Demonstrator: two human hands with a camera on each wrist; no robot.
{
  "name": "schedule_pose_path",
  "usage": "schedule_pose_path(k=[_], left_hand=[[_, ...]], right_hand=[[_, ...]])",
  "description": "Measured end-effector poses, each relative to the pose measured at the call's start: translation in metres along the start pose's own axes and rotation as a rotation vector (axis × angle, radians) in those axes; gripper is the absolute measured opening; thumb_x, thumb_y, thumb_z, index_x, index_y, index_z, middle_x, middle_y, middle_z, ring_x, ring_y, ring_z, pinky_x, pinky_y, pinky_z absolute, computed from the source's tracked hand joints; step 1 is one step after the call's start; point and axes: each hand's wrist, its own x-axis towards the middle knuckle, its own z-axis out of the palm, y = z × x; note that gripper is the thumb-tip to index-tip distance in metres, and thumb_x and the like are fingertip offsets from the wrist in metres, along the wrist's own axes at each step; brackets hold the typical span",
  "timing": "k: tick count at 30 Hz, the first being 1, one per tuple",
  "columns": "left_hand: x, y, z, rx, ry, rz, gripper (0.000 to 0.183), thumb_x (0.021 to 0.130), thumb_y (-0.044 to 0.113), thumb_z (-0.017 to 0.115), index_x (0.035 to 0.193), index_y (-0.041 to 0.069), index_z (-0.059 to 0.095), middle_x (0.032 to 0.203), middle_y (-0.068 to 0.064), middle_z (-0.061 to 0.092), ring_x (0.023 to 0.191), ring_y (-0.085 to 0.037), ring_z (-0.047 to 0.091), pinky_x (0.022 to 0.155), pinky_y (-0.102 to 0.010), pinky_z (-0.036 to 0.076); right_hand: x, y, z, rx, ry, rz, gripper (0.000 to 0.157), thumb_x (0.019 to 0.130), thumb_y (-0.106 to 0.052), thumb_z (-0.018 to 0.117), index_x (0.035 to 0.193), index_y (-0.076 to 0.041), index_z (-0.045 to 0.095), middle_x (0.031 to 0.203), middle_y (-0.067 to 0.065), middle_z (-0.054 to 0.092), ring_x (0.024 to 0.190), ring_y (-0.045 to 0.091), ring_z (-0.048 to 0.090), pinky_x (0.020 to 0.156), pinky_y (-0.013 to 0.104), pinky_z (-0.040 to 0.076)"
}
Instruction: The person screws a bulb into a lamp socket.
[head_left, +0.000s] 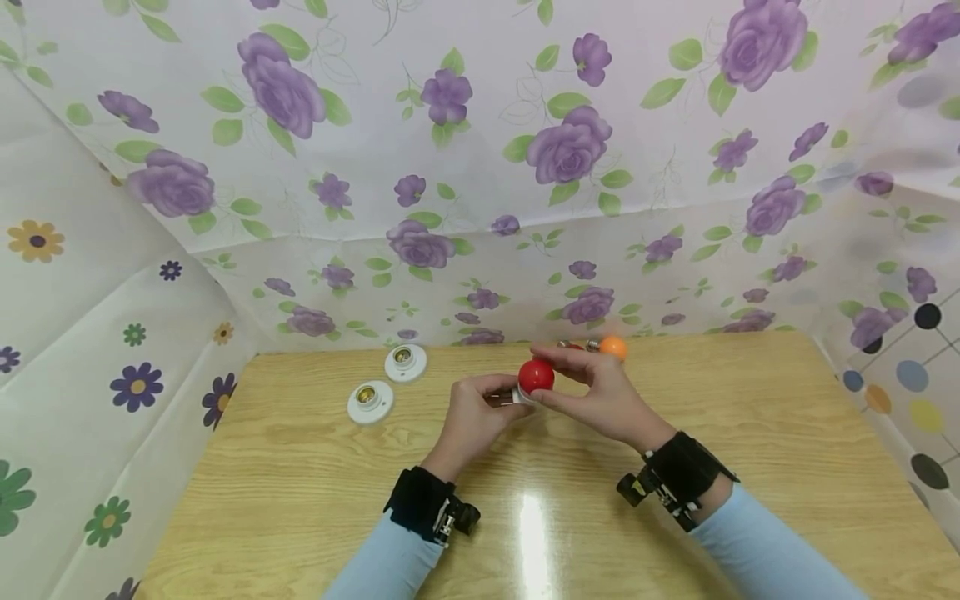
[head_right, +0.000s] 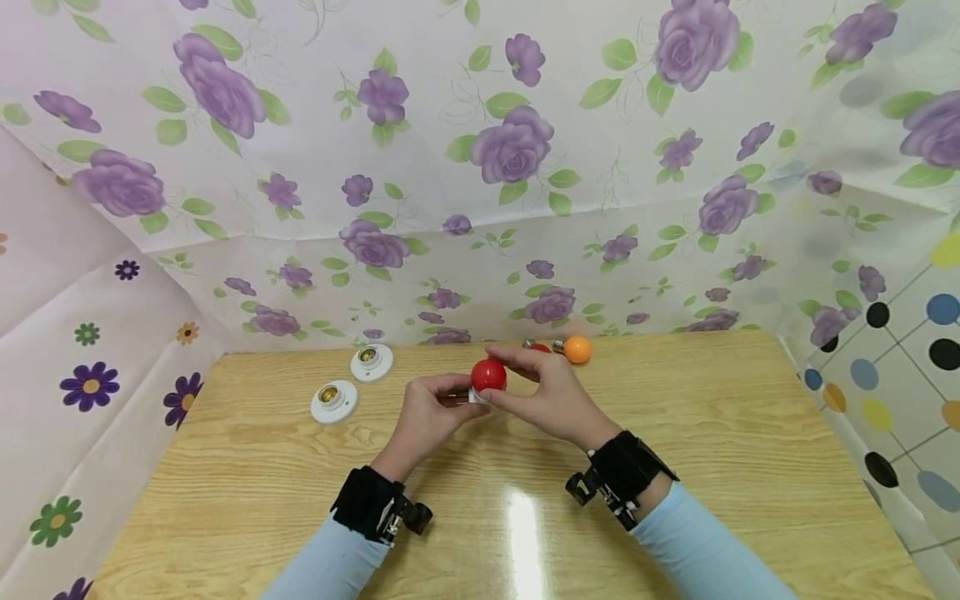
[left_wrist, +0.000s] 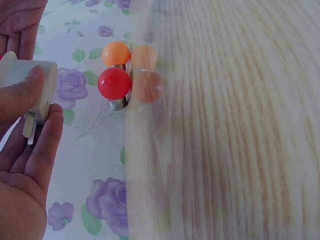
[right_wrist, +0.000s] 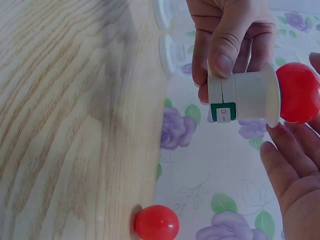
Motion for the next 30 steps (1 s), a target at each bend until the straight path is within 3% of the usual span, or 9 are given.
schedule_pose_path(k=[7, 13, 25, 30], left_hand=[[0.0, 0.0, 0.0, 0.003, -0.005, -0.01, 0.031, 0.073, 0.012, 0.078, 0.103, 0.018, 0.07, 0.096, 0.009, 0.066, 0.084, -0.011, 0.063, 0.071, -0.028, 0.051], [0.0, 0.0, -0.001, 0.004, -0.003, -0.002, 0.031, 0.074, 0.012, 0.078, 0.103, 0.018, 0.07, 0.096, 0.009, 0.066, 0.085, -0.011, 0.063, 0.072, -0.028, 0.051], [0.0, 0.001, 0.001, 0.012, 0.017, 0.025, 0.03, 0.075, 0.013, 0.077, 0.104, 0.017, 0.07, 0.097, 0.008, 0.066, 0.086, -0.011, 0.063, 0.073, -0.028, 0.051], [0.0, 0.001, 0.004, 0.037, 0.051, 0.036, 0.028, 0.076, 0.014, 0.077, 0.103, 0.018, 0.07, 0.097, 0.009, 0.066, 0.084, -0.011, 0.063, 0.071, -0.027, 0.051]], right_hand=[[0.002, 0.02, 0.0, -0.022, -0.032, 0.023, 0.047, 0.085, -0.027, 0.068, 0.129, -0.024, 0.054, 0.128, -0.008, 0.053, 0.118, 0.013, 0.047, 0.098, 0.037, 0.036], [0.002, 0.023, 0.0, -0.013, -0.026, 0.007, 0.045, 0.084, -0.03, 0.069, 0.127, -0.026, 0.056, 0.126, -0.006, 0.055, 0.117, 0.011, 0.049, 0.095, 0.033, 0.038], [0.002, 0.021, 0.005, -0.031, 0.071, 0.024, 0.044, 0.079, -0.031, 0.073, 0.121, -0.021, 0.062, 0.113, -0.009, 0.062, 0.108, 0.011, 0.055, 0.09, 0.033, 0.043], [0.001, 0.011, 0.009, -0.034, 0.135, 0.015, 0.042, 0.078, -0.024, 0.075, 0.118, -0.017, 0.064, 0.109, -0.004, 0.064, 0.103, 0.012, 0.058, 0.088, 0.031, 0.044]])
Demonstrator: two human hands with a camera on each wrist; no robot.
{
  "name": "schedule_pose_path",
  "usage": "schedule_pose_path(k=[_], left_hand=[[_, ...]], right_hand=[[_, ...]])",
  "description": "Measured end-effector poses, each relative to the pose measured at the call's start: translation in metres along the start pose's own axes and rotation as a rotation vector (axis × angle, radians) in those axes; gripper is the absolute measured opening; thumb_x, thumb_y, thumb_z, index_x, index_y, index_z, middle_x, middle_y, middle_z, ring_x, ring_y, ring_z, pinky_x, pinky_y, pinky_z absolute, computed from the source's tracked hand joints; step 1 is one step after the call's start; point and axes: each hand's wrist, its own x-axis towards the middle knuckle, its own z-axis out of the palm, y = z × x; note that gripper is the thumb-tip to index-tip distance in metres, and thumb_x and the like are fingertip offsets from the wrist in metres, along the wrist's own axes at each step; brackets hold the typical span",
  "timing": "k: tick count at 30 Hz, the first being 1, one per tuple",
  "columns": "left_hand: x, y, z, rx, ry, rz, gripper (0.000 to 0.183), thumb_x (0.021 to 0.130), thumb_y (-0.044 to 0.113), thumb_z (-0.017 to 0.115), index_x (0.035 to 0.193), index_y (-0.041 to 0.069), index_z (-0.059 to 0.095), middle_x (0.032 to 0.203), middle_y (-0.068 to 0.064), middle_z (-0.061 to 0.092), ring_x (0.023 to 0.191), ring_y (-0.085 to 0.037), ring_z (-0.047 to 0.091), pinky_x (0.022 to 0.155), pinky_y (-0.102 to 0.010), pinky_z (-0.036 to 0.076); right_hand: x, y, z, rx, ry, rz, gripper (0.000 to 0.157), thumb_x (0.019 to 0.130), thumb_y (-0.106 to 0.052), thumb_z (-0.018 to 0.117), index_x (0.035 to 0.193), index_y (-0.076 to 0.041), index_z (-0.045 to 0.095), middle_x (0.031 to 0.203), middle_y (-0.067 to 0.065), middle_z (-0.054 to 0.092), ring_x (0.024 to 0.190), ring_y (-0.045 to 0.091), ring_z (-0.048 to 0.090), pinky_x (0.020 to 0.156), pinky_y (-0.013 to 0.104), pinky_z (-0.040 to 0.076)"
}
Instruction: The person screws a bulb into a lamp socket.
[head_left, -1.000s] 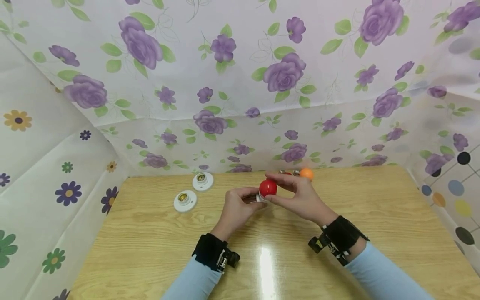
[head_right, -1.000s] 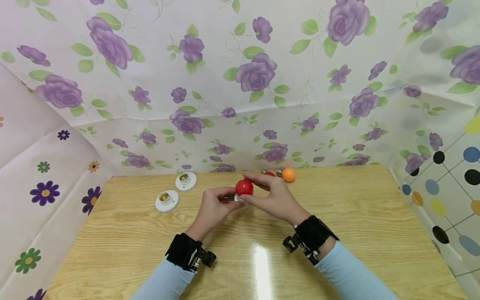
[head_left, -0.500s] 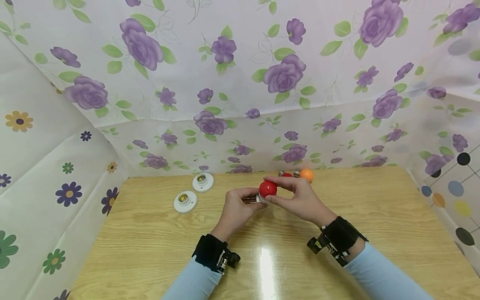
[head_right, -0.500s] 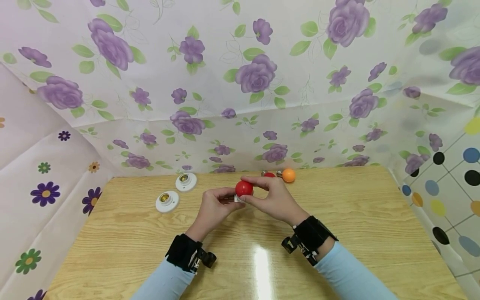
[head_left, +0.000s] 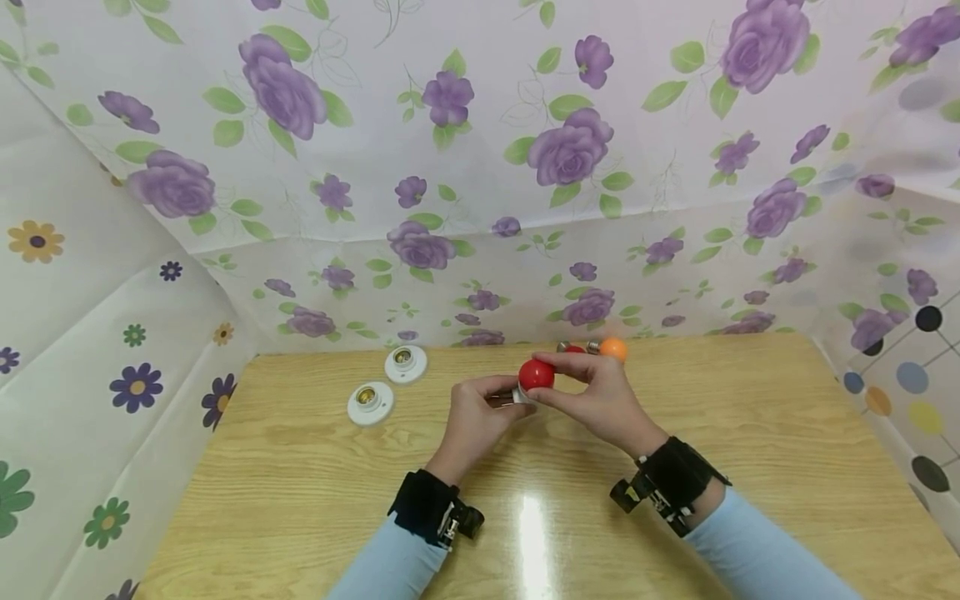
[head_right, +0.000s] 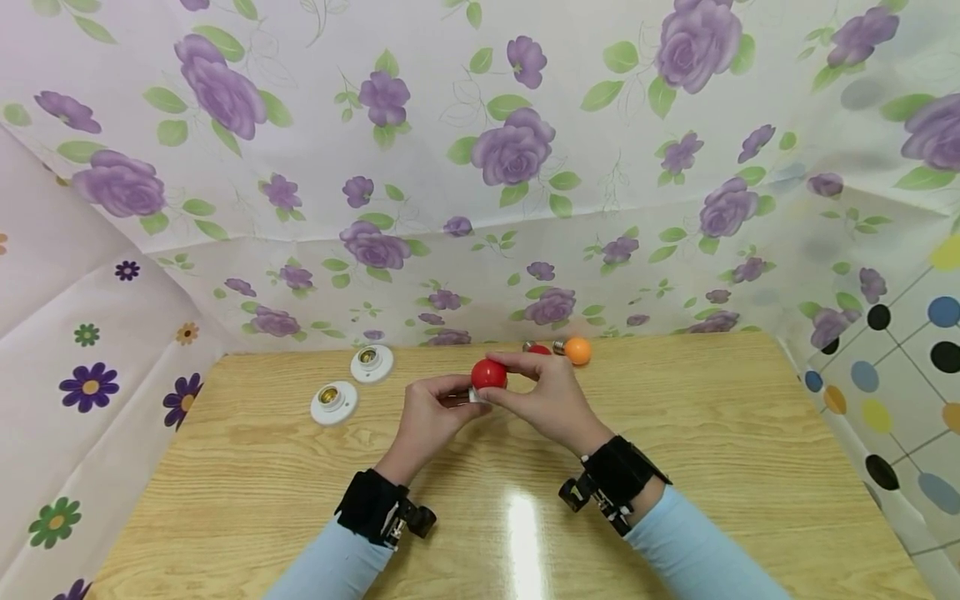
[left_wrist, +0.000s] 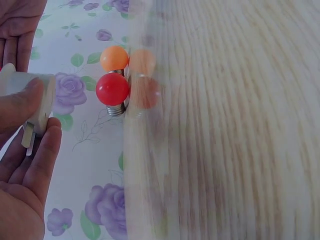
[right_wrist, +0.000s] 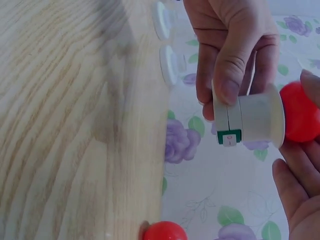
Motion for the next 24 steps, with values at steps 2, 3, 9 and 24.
schedule_pose_path(k=[2, 3, 9, 24], left_hand=[[0.0, 0.0, 0.001, 0.019, 0.014, 0.01, 0.027, 0.076, 0.016, 0.076, 0.102, 0.018, 0.071, 0.096, 0.009, 0.066, 0.083, -0.01, 0.063, 0.07, -0.026, 0.051], [0.0, 0.0, 0.002, 0.024, 0.02, 0.014, 0.026, 0.077, 0.018, 0.076, 0.102, 0.017, 0.071, 0.096, 0.009, 0.066, 0.083, -0.01, 0.063, 0.07, -0.026, 0.051], [0.0, -0.001, 0.004, 0.034, 0.035, 0.028, 0.025, 0.078, 0.026, 0.075, 0.102, 0.018, 0.071, 0.096, 0.01, 0.066, 0.083, -0.008, 0.063, 0.069, -0.025, 0.051], [0.004, -0.003, -0.007, -0.022, -0.025, -0.024, 0.029, 0.074, 0.014, 0.078, 0.102, 0.018, 0.071, 0.096, 0.009, 0.066, 0.084, -0.009, 0.063, 0.071, -0.028, 0.051]], right_hand=[[-0.001, -0.007, 0.002, 0.002, 0.041, -0.022, 0.041, 0.076, -0.019, 0.076, 0.115, -0.012, 0.065, 0.108, 0.001, 0.065, 0.102, 0.015, 0.058, 0.087, 0.031, 0.045], [-0.001, -0.01, 0.003, -0.002, 0.063, -0.034, 0.041, 0.076, -0.017, 0.077, 0.114, -0.009, 0.065, 0.107, 0.002, 0.065, 0.101, 0.016, 0.059, 0.086, 0.031, 0.046], [-0.003, -0.018, 0.009, -0.051, 0.162, -0.086, 0.04, 0.071, -0.013, 0.08, 0.107, -0.003, 0.066, 0.103, 0.007, 0.065, 0.099, 0.02, 0.059, 0.081, 0.032, 0.048], [0.005, 0.012, -0.006, 0.012, -0.109, -0.056, 0.051, 0.084, -0.028, 0.069, 0.131, -0.024, 0.052, 0.131, -0.008, 0.051, 0.121, 0.012, 0.044, 0.099, 0.034, 0.035]])
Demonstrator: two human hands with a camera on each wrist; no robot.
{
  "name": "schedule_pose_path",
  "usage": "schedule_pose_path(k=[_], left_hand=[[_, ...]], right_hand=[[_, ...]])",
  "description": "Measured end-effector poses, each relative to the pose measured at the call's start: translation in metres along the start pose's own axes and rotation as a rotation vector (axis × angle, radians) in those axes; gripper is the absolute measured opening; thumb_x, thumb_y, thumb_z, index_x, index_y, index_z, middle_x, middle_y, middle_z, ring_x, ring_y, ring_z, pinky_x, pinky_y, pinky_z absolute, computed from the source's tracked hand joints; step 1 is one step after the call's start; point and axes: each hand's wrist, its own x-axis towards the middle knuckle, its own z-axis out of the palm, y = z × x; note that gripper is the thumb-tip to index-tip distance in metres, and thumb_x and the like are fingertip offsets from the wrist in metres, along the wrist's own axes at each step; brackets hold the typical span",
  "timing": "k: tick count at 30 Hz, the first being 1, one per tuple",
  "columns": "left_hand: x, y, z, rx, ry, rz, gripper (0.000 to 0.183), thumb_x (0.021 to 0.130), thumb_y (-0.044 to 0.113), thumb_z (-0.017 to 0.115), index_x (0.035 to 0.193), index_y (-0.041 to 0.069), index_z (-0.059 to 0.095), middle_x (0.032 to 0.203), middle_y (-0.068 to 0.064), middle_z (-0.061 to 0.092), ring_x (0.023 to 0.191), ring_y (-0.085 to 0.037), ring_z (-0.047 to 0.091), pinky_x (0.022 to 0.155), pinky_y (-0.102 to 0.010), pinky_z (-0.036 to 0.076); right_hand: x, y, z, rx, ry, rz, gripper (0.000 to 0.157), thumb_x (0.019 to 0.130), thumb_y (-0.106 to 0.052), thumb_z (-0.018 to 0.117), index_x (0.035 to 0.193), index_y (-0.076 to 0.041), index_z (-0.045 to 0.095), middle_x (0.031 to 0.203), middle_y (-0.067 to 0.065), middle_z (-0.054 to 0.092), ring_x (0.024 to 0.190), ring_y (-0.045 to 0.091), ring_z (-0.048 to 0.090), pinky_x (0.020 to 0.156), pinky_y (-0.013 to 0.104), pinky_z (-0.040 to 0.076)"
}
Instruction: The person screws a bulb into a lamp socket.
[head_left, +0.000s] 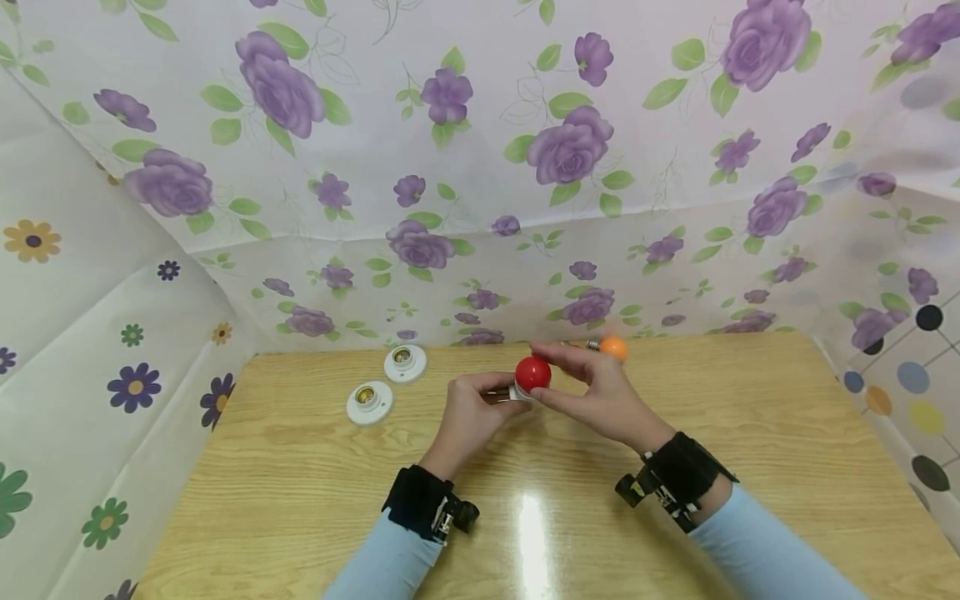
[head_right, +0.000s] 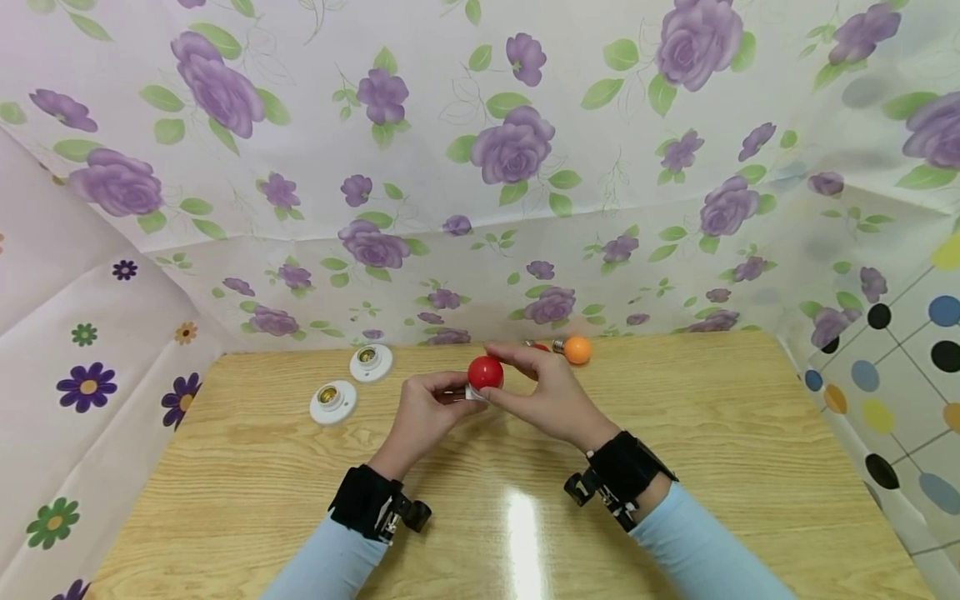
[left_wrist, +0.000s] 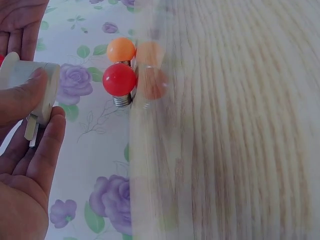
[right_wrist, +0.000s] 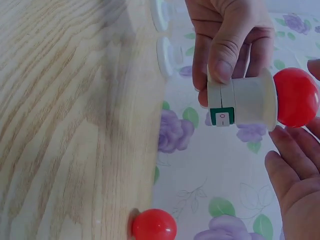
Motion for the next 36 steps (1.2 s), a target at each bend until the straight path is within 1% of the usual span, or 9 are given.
schedule_pose_path(k=[5, 9, 12, 14, 19, 23, 28, 32, 36], left_hand=[[0.0, 0.001, 0.0, -0.012, -0.028, -0.016, 0.029, 0.074, 0.012, 0.077, 0.102, 0.018, 0.071, 0.096, 0.009, 0.066, 0.085, -0.009, 0.063, 0.072, -0.028, 0.051], [-0.001, 0.002, 0.0, -0.005, -0.037, -0.018, 0.03, 0.074, 0.012, 0.077, 0.102, 0.016, 0.071, 0.096, 0.007, 0.066, 0.084, -0.009, 0.063, 0.071, -0.028, 0.051], [-0.002, 0.002, -0.001, -0.005, -0.038, -0.014, 0.03, 0.074, 0.013, 0.078, 0.102, 0.016, 0.071, 0.095, 0.006, 0.066, 0.084, -0.01, 0.063, 0.071, -0.027, 0.051], [-0.002, 0.002, 0.0, -0.005, -0.037, -0.012, 0.029, 0.074, 0.013, 0.078, 0.102, 0.016, 0.071, 0.095, 0.006, 0.066, 0.083, -0.011, 0.063, 0.07, -0.027, 0.051], [-0.003, 0.003, 0.001, 0.007, -0.023, -0.002, 0.029, 0.074, 0.014, 0.078, 0.102, 0.017, 0.071, 0.095, 0.007, 0.066, 0.083, -0.011, 0.063, 0.07, -0.027, 0.051], [-0.004, 0.003, 0.004, 0.022, -0.009, 0.004, 0.028, 0.074, 0.015, 0.078, 0.102, 0.018, 0.071, 0.096, 0.009, 0.066, 0.083, -0.011, 0.063, 0.07, -0.027, 0.051], [-0.005, 0.002, 0.007, 0.045, 0.016, 0.025, 0.027, 0.075, 0.015, 0.077, 0.101, 0.019, 0.071, 0.095, 0.01, 0.066, 0.082, -0.012, 0.063, 0.07, -0.027, 0.051], [-0.004, 0.003, 0.009, 0.061, 0.034, 0.033, 0.026, 0.076, 0.015, 0.076, 0.101, 0.018, 0.071, 0.095, 0.011, 0.066, 0.082, -0.01, 0.063, 0.069, -0.026, 0.051], [-0.004, 0.001, 0.009, 0.051, 0.025, 0.027, 0.025, 0.077, 0.016, 0.076, 0.101, 0.019, 0.071, 0.095, 0.01, 0.066, 0.082, -0.009, 0.063, 0.069, -0.026, 0.051]], right_hand=[[-0.001, -0.002, 0.001, 0.024, -0.031, 0.002, 0.047, 0.085, -0.021, 0.068, 0.13, -0.02, 0.054, 0.13, -0.006, 0.052, 0.12, 0.014, 0.046, 0.099, 0.035, 0.035], [-0.002, -0.017, 0.002, 0.049, -0.015, 0.007, 0.042, 0.084, -0.013, 0.068, 0.125, -0.012, 0.058, 0.124, 0.001, 0.057, 0.114, 0.021, 0.052, 0.095, 0.039, 0.039], [-0.002, -0.025, 0.003, 0.066, -0.001, 0.012, 0.04, 0.084, -0.011, 0.068, 0.123, -0.01, 0.059, 0.12, 0.006, 0.059, 0.112, 0.023, 0.053, 0.094, 0.038, 0.04], [-0.002, -0.024, 0.003, 0.064, 0.004, 0.02, 0.04, 0.084, -0.013, 0.069, 0.123, -0.012, 0.06, 0.12, 0.006, 0.059, 0.111, 0.021, 0.053, 0.093, 0.036, 0.04], [-0.003, -0.006, 0.003, 0.035, 0.023, 0.033, 0.041, 0.083, -0.022, 0.071, 0.123, -0.021, 0.061, 0.121, 0.0, 0.059, 0.111, 0.016, 0.054, 0.091, 0.032, 0.042], [-0.003, 0.001, 0.006, 0.023, 0.069, 0.037, 0.041, 0.08, -0.027, 0.073, 0.12, -0.023, 0.063, 0.115, -0.005, 0.061, 0.107, 0.014, 0.056, 0.088, 0.032, 0.044], [-0.003, -0.001, 0.01, 0.018, 0.162, 0.031, 0.041, 0.076, -0.025, 0.077, 0.114, -0.017, 0.066, 0.108, -0.005, 0.064, 0.102, 0.015, 0.059, 0.085, 0.031, 0.046], [-0.003, -0.01, 0.014, -0.004, 0.235, 0.003, 0.038, 0.074, -0.02, 0.079, 0.109, -0.011, 0.068, 0.104, -0.001, 0.065, 0.1, 0.015, 0.059, 0.084, 0.034, 0.047], [-0.003, -0.024, 0.013, -0.028, 0.229, 0.0, 0.039, 0.074, -0.016, 0.078, 0.109, -0.005, 0.066, 0.104, 0.004, 0.065, 0.101, 0.017, 0.058, 0.085, 0.035, 0.047]])
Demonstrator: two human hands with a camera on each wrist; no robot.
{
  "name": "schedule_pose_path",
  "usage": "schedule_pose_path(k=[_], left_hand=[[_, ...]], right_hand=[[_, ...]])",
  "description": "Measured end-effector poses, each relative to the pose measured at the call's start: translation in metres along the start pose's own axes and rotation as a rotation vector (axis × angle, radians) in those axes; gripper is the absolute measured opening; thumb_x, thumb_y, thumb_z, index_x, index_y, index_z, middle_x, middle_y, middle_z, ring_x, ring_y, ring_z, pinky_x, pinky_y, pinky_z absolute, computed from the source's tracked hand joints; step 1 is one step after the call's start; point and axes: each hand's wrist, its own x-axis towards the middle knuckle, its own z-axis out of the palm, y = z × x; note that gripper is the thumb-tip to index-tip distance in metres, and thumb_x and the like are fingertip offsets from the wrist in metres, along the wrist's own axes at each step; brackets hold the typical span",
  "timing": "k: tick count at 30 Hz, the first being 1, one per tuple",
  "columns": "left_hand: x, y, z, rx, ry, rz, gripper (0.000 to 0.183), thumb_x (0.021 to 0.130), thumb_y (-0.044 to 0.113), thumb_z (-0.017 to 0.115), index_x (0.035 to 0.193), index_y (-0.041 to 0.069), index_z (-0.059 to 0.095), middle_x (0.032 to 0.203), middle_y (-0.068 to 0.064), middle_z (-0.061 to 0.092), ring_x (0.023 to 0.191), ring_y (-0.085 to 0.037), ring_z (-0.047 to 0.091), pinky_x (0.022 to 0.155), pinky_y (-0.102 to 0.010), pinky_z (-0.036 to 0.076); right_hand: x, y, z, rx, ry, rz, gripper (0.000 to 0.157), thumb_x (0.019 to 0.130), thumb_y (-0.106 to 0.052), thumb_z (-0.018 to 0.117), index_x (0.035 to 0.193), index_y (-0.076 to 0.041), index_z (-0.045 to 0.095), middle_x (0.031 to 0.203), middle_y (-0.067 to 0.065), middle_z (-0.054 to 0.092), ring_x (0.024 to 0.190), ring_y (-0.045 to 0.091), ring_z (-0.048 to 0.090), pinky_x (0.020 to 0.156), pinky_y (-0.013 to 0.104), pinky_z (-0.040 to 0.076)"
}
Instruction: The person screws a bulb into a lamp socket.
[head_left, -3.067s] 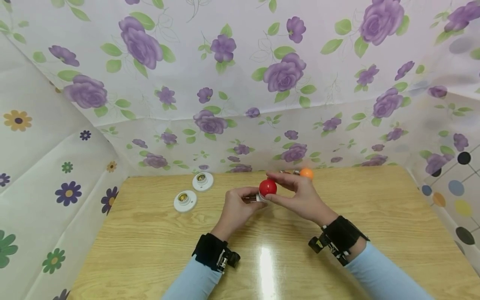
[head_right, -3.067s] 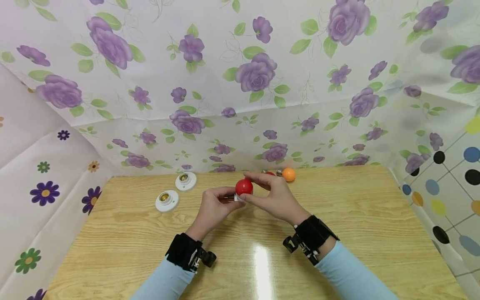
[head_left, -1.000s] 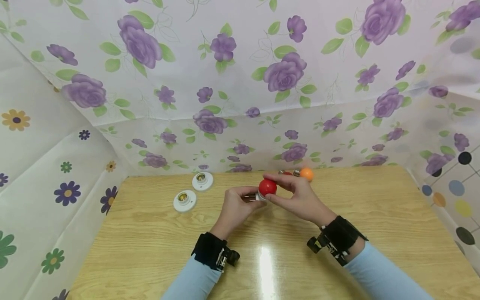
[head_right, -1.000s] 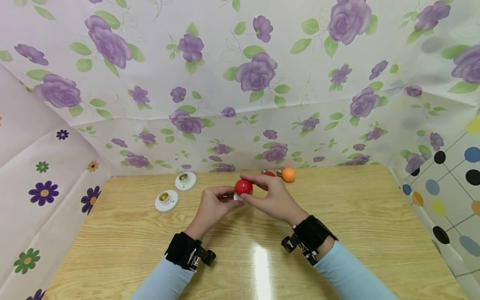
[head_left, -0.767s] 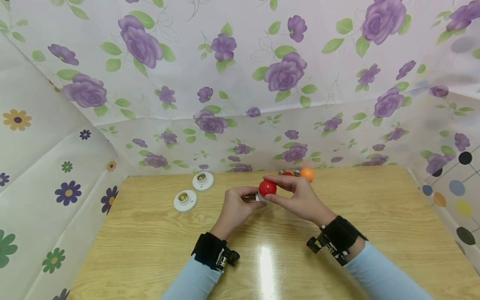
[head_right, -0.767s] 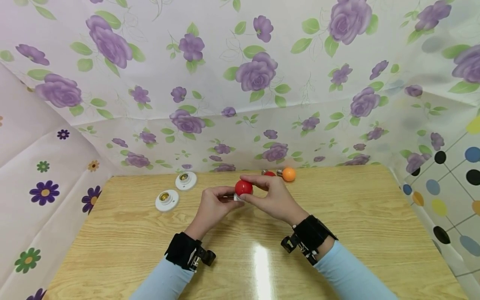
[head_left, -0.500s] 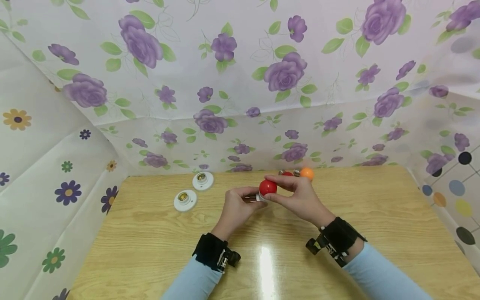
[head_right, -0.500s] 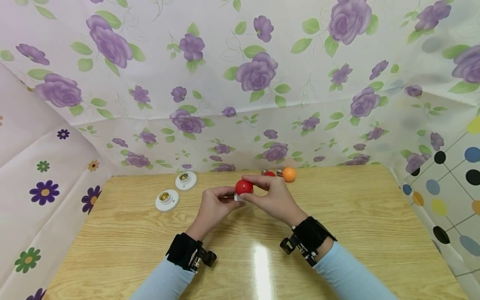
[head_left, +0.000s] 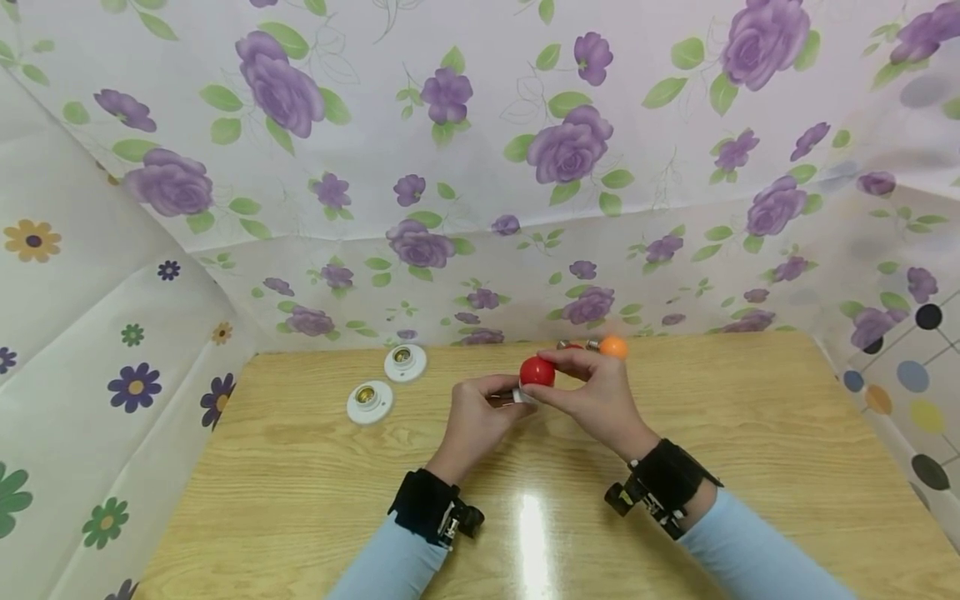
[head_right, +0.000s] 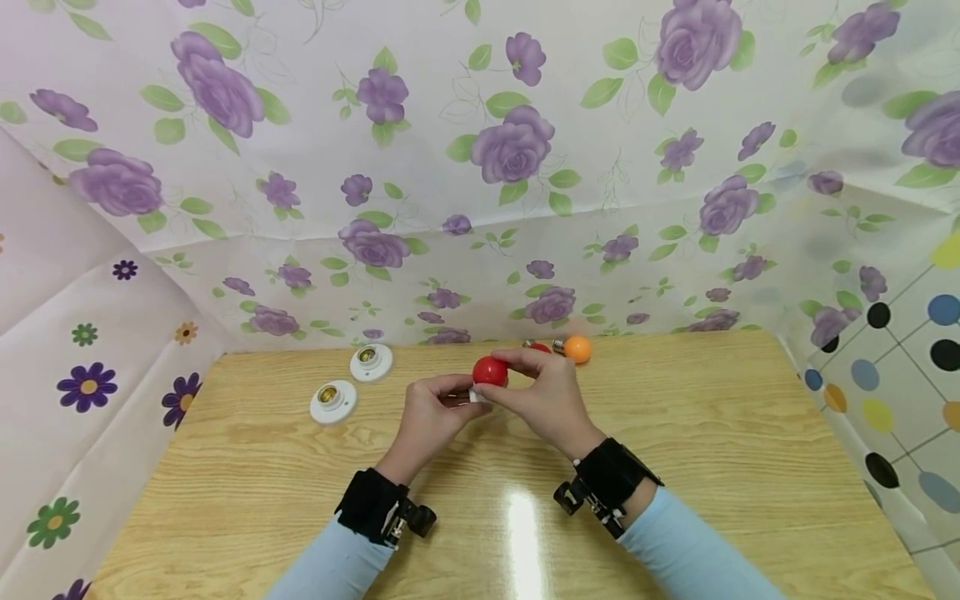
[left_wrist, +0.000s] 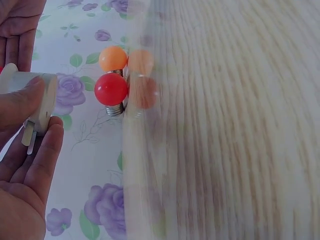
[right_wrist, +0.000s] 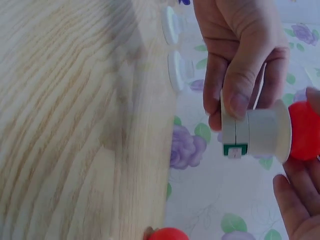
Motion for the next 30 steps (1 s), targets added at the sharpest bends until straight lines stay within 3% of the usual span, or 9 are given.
schedule_pose_path(k=[8, 14, 22, 30], left_hand=[[0.002, -0.001, -0.006, -0.012, -0.03, -0.013, 0.029, 0.074, 0.014, 0.078, 0.102, 0.02, 0.071, 0.096, 0.011, 0.066, 0.083, -0.008, 0.062, 0.071, -0.029, 0.051], [0.003, 0.0, -0.008, -0.031, -0.057, -0.022, 0.028, 0.074, 0.013, 0.078, 0.101, 0.018, 0.071, 0.094, 0.011, 0.066, 0.083, -0.011, 0.063, 0.072, -0.03, 0.051], [0.002, 0.0, -0.007, -0.032, -0.064, -0.024, 0.029, 0.074, 0.013, 0.077, 0.102, 0.017, 0.071, 0.095, 0.009, 0.066, 0.083, -0.012, 0.063, 0.072, -0.029, 0.051], [0.001, -0.004, -0.005, -0.013, -0.043, -0.007, 0.027, 0.075, 0.016, 0.077, 0.101, 0.02, 0.071, 0.095, 0.012, 0.065, 0.083, -0.009, 0.062, 0.071, -0.027, 0.051]], right_hand=[[0.004, -0.002, -0.01, 0.051, -0.15, -0.024, 0.051, 0.078, -0.011, 0.074, 0.126, -0.009, 0.056, 0.123, 0.002, 0.057, 0.112, 0.024, 0.053, 0.093, 0.041, 0.041], [0.007, 0.004, -0.012, 0.084, -0.227, -0.022, 0.047, 0.079, -0.009, 0.072, 0.124, -0.01, 0.058, 0.124, 0.002, 0.056, 0.11, 0.022, 0.054, 0.091, 0.038, 0.042], [0.007, 0.026, -0.009, 0.074, -0.234, -0.001, 0.044, 0.08, -0.019, 0.073, 0.122, -0.021, 0.061, 0.119, -0.004, 0.059, 0.106, 0.016, 0.056, 0.088, 0.033, 0.045], [0.006, 0.028, -0.007, 0.088, -0.196, 0.021, 0.042, 0.078, -0.022, 0.075, 0.119, -0.02, 0.063, 0.117, 0.002, 0.061, 0.103, 0.018, 0.058, 0.083, 0.032, 0.047]])
